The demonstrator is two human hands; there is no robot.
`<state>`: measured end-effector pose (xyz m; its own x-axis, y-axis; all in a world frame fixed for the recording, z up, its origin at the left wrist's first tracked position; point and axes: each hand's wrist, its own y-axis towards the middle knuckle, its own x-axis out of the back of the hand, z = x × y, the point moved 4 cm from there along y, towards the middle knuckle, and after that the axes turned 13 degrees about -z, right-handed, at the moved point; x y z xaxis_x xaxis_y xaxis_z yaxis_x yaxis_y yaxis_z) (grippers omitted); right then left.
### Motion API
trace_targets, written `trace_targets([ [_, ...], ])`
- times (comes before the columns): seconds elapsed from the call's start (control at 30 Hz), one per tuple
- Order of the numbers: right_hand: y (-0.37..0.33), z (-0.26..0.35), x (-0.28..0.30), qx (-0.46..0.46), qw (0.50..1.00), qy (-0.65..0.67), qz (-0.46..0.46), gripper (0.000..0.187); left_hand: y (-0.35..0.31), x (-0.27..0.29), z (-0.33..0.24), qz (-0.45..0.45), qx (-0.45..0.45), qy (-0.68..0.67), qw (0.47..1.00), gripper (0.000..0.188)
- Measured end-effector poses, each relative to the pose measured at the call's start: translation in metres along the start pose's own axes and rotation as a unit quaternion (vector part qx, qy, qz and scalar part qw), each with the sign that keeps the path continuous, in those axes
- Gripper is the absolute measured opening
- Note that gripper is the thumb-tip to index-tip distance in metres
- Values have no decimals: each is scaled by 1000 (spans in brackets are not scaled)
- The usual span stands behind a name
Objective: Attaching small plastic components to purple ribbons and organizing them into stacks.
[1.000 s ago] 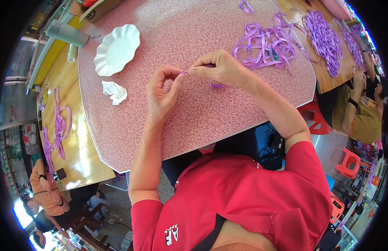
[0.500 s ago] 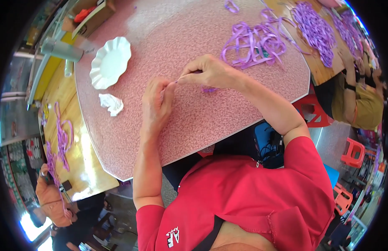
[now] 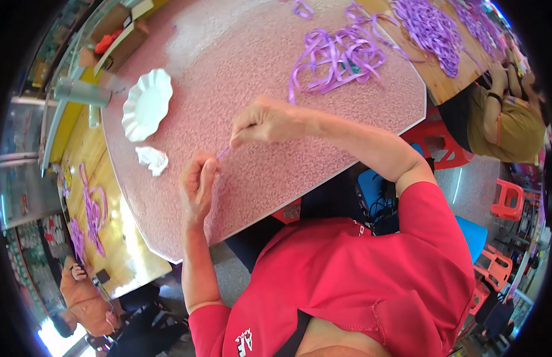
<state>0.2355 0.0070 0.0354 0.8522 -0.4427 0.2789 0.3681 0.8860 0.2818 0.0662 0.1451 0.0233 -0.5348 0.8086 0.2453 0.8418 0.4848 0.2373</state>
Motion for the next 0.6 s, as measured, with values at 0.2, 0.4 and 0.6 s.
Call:
trace_targets([
  [0.2,4,-11,12,-106,994,19,-26,16,2,-17,-6,-10,97,-64,993,16],
  [0.4,5,-7,11,-78,994,61,-41,22,-4,-20,-6,-46,154,-123,979,21],
  [0.6,5,-5,13,-70,996,50,-29,20,-1,-19,-2,-77,126,-69,987,22],
])
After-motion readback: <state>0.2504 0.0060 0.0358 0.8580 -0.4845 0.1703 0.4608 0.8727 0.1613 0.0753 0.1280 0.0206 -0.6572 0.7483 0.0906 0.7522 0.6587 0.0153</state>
